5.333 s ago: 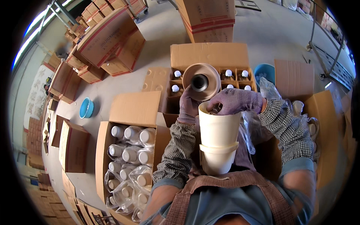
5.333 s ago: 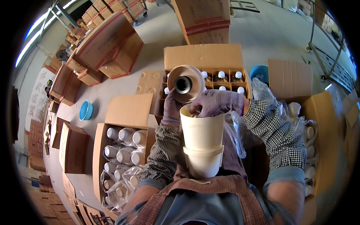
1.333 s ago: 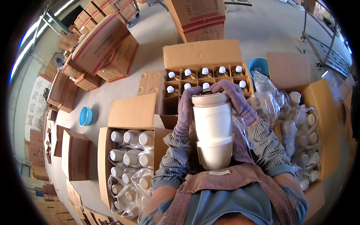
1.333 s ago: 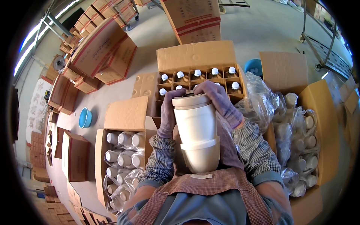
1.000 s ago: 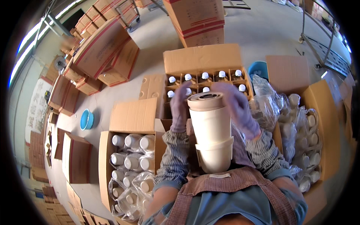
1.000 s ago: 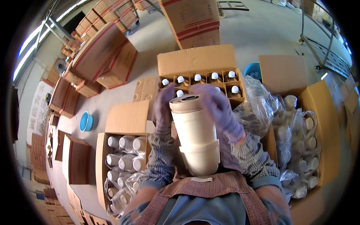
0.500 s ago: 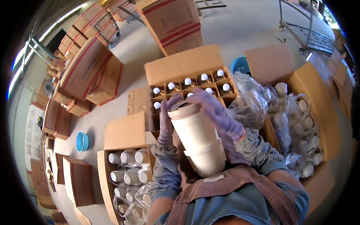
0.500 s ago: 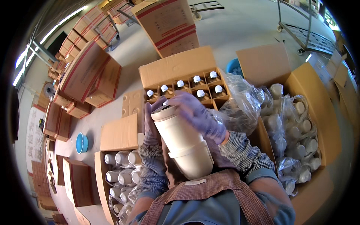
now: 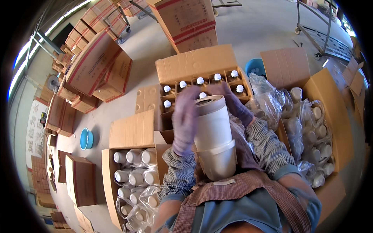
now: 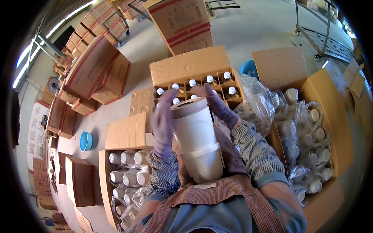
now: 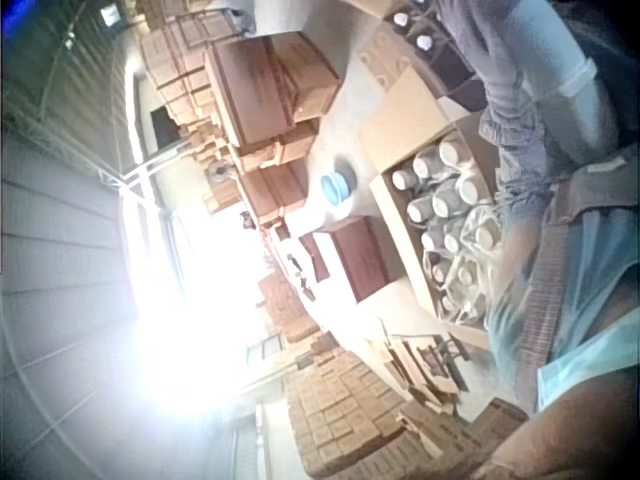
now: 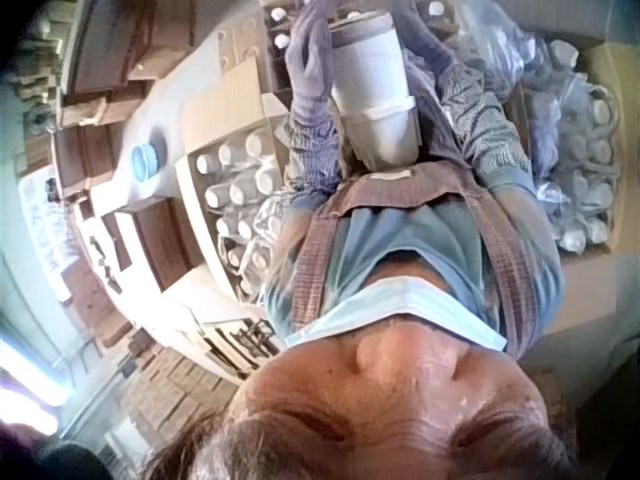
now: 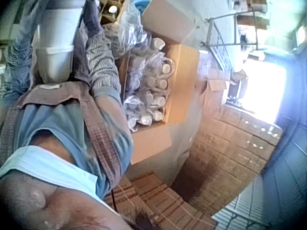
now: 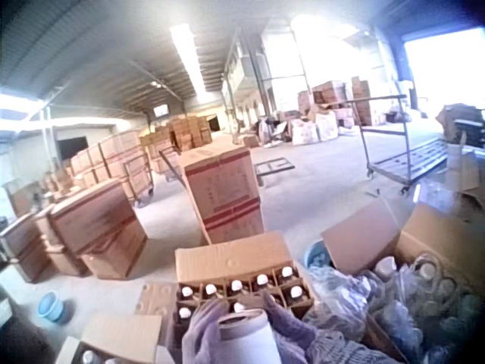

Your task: The person assembles a large white plastic bottle by inserting a metal inner container and a filter-style cap, then places the assembled bottle into a plastic bag and packs it into a cardboard box.

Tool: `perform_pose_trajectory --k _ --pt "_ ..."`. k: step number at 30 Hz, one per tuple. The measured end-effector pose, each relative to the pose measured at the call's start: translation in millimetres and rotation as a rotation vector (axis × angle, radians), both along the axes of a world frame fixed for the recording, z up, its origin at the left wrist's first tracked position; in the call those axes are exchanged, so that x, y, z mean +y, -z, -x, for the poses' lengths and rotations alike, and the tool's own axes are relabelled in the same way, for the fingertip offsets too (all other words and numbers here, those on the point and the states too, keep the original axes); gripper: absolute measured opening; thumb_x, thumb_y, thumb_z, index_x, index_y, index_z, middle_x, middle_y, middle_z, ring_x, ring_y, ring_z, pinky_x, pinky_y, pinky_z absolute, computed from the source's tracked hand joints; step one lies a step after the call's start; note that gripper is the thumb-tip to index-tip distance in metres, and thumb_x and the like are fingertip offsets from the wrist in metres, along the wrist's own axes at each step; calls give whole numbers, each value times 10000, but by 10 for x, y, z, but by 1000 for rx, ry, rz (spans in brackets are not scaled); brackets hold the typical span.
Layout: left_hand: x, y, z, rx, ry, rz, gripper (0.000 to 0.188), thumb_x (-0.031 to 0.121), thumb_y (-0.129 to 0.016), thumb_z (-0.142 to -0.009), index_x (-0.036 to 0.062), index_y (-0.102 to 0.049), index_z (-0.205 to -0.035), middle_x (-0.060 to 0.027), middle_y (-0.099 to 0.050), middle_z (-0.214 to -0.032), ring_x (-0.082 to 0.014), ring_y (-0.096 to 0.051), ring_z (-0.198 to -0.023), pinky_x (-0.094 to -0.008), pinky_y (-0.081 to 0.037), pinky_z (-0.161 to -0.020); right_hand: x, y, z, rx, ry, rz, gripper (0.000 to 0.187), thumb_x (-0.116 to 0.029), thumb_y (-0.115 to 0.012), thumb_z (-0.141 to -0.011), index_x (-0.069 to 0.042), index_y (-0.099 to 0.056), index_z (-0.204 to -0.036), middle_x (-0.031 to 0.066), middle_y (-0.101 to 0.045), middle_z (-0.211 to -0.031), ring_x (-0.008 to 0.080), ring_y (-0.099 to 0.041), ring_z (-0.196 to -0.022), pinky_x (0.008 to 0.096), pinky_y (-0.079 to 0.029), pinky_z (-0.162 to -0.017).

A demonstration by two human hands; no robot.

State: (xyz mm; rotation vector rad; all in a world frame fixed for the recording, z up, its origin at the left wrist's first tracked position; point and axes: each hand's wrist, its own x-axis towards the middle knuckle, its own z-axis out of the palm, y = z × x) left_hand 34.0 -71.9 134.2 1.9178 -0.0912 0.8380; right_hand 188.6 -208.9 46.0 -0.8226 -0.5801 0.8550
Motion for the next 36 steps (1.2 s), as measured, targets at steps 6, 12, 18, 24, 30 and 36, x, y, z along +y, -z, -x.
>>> perform_pose_trajectory --k 6,12,18,24,30,36 --pt "535 691 -34 303 359 1127 566 396 -376 -1098 -93 -617 -1251 -167 -596 -1350 -235 -531 -1300 -366 -427 -1102 -266 -890 703 -1334 422 147 577 -471 -365 -1087 2 -545 -1364 133 -584 -1368 225 -510 -1310 360 -409 -1082" --pt "-166 -124 85 56 -77 -370 296 87 -565 -965 26 -670 -1236 -143 -650 -1290 -317 -524 -1312 -399 -367 -1136 69 42 41 188 -160 -150 699 -591 -358 -1054 4 -548 -1368 129 -639 -1296 229 -608 -1185 369 -468 -1053" --pt "317 326 40 319 394 1309 423 272 -410 -1074 -35 -664 -1215 -176 -617 -1329 -277 -565 -1262 -393 -427 -1103 -206 -549 637 -966 435 156 536 -431 -388 -1082 14 -579 -1312 189 -645 -1233 276 -514 -1308 396 -370 -1134" --pt "39 11 -35 18 -30 -140 292 137 -542 -1005 22 -675 -1238 -141 -654 -1284 -298 -569 -1263 -444 -360 -1142 79 152 21 197 22 -67 680 -578 -379 -1053 12 -555 -1342 144 -647 -1246 199 -614 -1159 328 -494 -1001" --pt "349 576 29 220 294 1021 573 481 -412 -1054 5 -631 -1286 -143 -613 -1347 -295 -560 -1263 -422 -413 -1119 -198 -510 596 -1085 454 108 437 -337 -463 -1049 -10 -572 -1318 150 -566 -1351 281 -521 -1296 368 -442 -1059" --pt "408 241 -65 66 27 443 511 366 -413 -1079 -73 -646 -1197 -187 -638 -1288 -275 -569 -1261 -411 -446 -1099 -86 -519 319 -584 324 75 557 -460 -381 -1085 9 -563 -1326 136 -634 -1250 256 -590 -1208 353 -454 -1053"
